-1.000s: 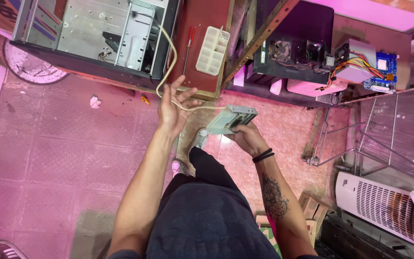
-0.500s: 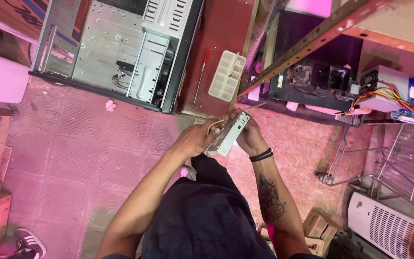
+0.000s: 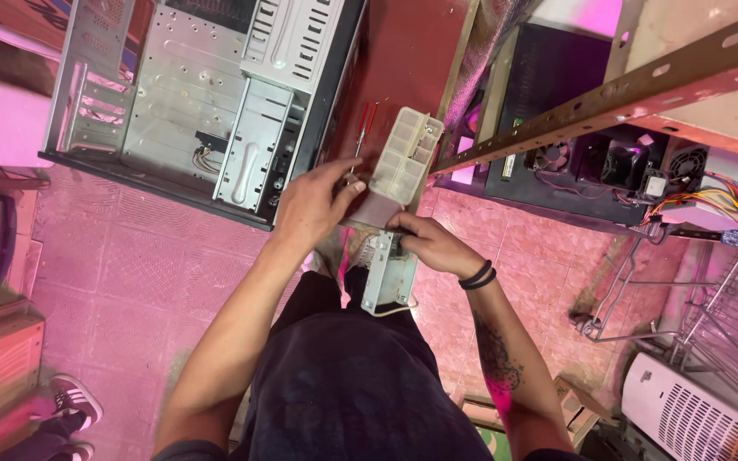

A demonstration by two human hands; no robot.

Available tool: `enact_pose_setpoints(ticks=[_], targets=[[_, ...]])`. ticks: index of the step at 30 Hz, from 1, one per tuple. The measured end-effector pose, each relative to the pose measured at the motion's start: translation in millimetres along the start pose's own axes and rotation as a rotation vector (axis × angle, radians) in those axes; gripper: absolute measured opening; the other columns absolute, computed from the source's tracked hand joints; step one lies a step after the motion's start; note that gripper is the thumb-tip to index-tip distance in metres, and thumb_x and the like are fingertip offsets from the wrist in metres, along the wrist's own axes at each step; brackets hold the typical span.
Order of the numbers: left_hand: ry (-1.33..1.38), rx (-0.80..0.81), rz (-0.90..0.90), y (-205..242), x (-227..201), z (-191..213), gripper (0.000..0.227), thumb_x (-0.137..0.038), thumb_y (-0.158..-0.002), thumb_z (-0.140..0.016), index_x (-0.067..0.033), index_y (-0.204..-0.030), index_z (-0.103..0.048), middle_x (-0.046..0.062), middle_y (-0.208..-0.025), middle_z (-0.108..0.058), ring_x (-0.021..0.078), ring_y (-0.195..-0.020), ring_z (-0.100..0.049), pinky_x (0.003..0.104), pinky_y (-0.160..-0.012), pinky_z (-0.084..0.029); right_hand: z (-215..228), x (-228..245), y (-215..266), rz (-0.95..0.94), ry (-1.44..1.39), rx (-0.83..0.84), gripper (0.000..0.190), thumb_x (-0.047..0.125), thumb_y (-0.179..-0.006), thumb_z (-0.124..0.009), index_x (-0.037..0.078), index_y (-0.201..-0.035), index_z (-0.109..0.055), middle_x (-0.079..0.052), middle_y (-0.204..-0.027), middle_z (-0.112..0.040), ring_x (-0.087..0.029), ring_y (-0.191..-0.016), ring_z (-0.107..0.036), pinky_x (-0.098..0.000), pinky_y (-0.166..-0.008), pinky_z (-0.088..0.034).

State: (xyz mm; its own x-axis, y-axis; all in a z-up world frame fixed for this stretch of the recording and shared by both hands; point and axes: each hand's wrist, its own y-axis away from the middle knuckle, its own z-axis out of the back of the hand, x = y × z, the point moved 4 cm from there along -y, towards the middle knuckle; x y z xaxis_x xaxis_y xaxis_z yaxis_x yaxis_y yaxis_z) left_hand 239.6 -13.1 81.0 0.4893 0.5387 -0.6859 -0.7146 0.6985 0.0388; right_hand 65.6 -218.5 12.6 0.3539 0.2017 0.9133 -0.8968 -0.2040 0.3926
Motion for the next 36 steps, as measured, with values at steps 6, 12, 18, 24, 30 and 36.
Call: enact_pose_setpoints(ticks=[6,12,18,24,30,36], targets=[[0.025,-0.138,0.057,9,45,32,0.032,-0.032,-0.111,-0.09,-0.0346,-0.143,-0.089,-0.007,-0.122,-0.091,0.0295,-0.117,-0.087,0.049,-0.099,-0.072,18,-26,-35,-0.035,0.086,-0.165,0.037,0.008,-0.1,-0.067,0.009,-0.135,-0.079,-0.018,-0.106,-0.082,-0.034,-0.11,-0.08,-0.0535,-0.103,-0.063],[0.07,-0.321,-0.001,6,73,116,0.021,-0.017,-0.116,-0.092,-0.0222,-0.136,-0.095,0.004,-0.115,-0.093,0.0323,-0.106,-0.089,0.044,-0.09,-0.071,47,-34,-96,-0.104,0.126,-0.199,0.038,0.017,-0.103,-0.067,0.013,-0.138,-0.083,-0.017,-0.118,-0.086,-0.032,-0.124,-0.08,-0.0529,-0.114,-0.061],[0.039,-0.288,0.182,-30,139,173,0.021,-0.013,-0.126,-0.079,-0.0118,-0.143,-0.092,0.021,-0.118,-0.09,0.0473,-0.111,-0.085,0.053,-0.094,-0.069,58,-30,-139,-0.118,0.333,-0.116,0.037,0.022,-0.108,-0.068,0.007,-0.141,-0.079,-0.033,-0.131,-0.084,-0.052,-0.135,-0.077,-0.0641,-0.118,-0.058],[-0.213,0.192,0.367,-91,230,139,0.042,-0.043,-0.128,-0.063,-0.0166,-0.149,-0.09,0.028,-0.126,-0.089,0.0576,-0.129,-0.08,0.07,-0.111,-0.062,54,-17,-171,-0.17,0.703,0.114,0.044,0.03,-0.113,-0.06,0.009,-0.148,-0.078,-0.034,-0.131,-0.086,-0.06,-0.136,-0.076,-0.0714,-0.123,-0.058],[-0.09,0.56,0.262,-135,228,109,0.049,-0.039,-0.123,-0.06,-0.0117,-0.156,-0.085,0.031,-0.158,-0.079,0.0565,-0.154,-0.067,0.066,-0.132,-0.051,14,-37,-158,-0.486,1.018,0.216,0.04,0.039,-0.109,-0.058,0.031,-0.137,-0.086,-0.013,-0.118,-0.092,-0.04,-0.119,-0.089,-0.0611,-0.104,-0.072],[0.015,0.652,0.085,-150,188,125,0.054,-0.03,-0.107,-0.074,-0.0019,-0.152,-0.084,0.03,-0.163,-0.075,0.0565,-0.155,-0.066,0.068,-0.134,-0.05,26,-21,-166,-0.265,1.143,0.031,0.032,0.022,-0.107,-0.055,0.016,-0.125,-0.08,-0.016,-0.099,-0.084,-0.046,-0.107,-0.083,-0.071,-0.082,-0.074]])
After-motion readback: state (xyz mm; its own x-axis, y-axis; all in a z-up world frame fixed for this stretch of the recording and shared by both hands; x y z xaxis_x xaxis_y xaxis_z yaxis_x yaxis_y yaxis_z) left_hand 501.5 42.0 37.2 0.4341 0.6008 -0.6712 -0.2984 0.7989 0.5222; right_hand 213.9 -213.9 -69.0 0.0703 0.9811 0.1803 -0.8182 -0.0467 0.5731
